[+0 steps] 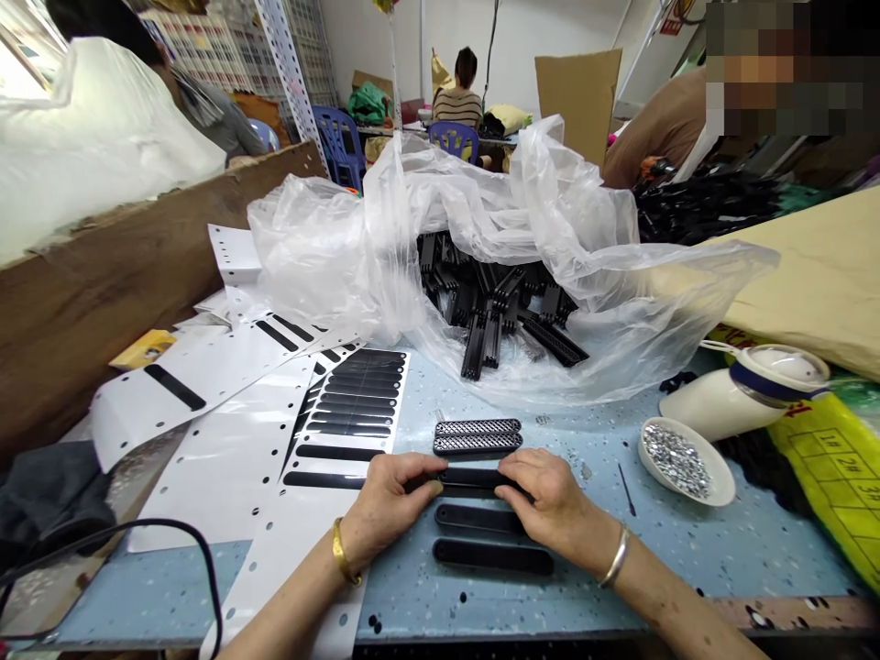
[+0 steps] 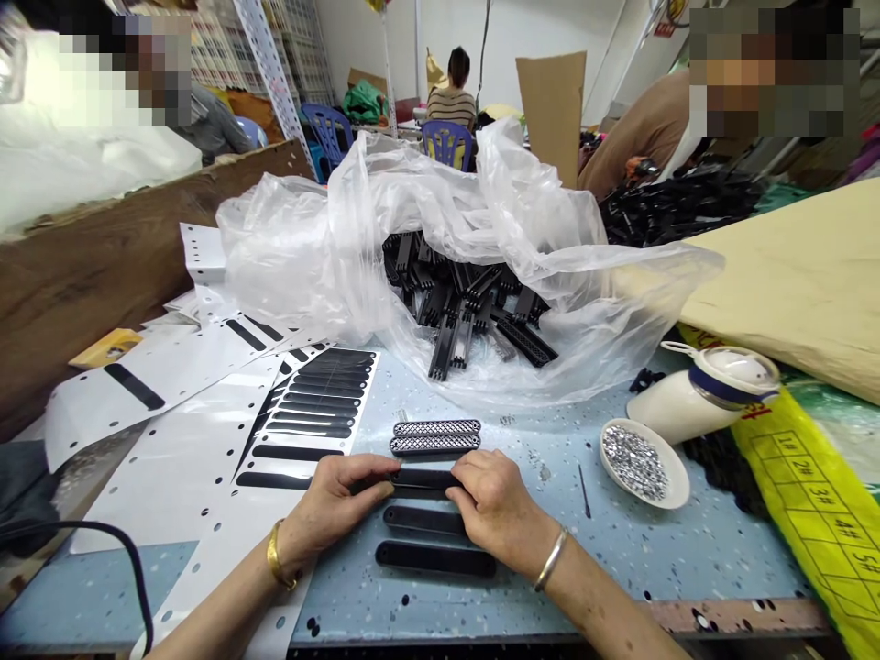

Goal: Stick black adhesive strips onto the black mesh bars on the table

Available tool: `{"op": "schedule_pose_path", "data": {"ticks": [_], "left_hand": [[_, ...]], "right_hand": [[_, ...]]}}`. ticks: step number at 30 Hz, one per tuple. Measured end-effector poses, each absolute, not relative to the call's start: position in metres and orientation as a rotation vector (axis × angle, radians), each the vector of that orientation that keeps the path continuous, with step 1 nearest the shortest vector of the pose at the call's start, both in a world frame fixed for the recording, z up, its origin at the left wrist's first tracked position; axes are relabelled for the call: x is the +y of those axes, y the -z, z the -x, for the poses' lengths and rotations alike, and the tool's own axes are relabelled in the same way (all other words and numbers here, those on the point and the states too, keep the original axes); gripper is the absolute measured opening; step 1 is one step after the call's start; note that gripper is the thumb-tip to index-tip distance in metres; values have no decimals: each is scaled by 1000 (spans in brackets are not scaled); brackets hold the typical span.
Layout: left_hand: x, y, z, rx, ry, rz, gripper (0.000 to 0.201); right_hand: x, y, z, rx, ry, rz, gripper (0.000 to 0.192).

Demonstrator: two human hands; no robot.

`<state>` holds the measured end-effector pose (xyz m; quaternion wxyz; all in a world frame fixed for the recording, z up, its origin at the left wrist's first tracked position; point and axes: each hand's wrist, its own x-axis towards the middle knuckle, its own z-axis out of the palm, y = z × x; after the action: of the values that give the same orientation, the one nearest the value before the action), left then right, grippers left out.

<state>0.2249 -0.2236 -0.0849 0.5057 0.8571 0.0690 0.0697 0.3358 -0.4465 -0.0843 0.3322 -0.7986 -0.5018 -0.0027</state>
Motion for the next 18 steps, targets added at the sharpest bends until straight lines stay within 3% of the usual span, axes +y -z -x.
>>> {"op": "schedule_pose_path", "data": {"ticks": [18], "left_hand": [[-224, 94, -221, -272, -567, -2323, 21]], "right_hand": [[-448, 89, -338, -1263, -6, 2009, 11]]}}
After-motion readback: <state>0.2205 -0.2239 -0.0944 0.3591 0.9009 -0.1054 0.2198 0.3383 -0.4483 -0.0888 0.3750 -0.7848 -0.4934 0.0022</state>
